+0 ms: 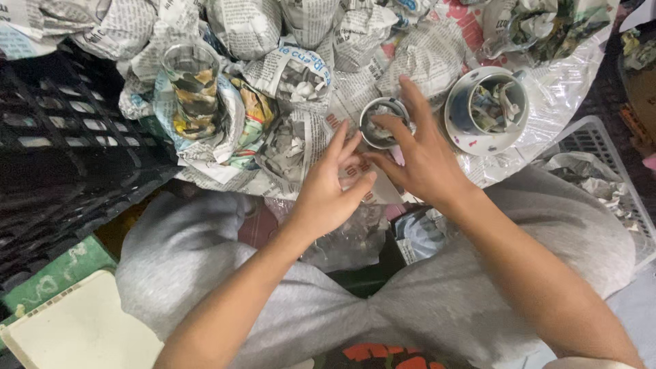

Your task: The person sits cross-legged and unwraps newspaper bundles to reveal ceramic items such as cups, bowls, and plates. They handle each item individually, remove the paper, and place the unwrapped ceramics on the table.

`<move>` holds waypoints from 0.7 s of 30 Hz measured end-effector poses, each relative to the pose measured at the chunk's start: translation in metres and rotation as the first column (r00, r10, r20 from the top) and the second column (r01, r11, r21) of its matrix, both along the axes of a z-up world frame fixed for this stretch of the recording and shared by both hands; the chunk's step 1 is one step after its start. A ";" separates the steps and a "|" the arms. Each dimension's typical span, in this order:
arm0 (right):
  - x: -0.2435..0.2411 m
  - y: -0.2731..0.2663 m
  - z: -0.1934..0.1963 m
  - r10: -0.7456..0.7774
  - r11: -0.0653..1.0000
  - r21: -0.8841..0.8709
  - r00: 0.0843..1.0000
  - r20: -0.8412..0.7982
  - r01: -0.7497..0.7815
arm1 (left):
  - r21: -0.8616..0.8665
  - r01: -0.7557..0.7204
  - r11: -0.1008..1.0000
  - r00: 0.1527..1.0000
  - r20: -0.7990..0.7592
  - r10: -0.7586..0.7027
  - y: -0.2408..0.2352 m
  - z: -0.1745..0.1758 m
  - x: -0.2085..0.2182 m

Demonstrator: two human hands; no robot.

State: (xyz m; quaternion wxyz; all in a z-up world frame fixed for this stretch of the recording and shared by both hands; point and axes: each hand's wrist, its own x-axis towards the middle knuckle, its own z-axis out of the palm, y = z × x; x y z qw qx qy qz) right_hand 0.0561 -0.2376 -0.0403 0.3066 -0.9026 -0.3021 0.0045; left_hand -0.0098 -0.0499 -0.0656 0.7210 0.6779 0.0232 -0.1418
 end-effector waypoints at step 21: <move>-0.011 -0.244 0.002 -0.615 0.759 0.067 0.747 -0.254 0.648 | 0.088 0.250 0.964 0.959 0.112 -0.259 -0.027 0.018 -0.014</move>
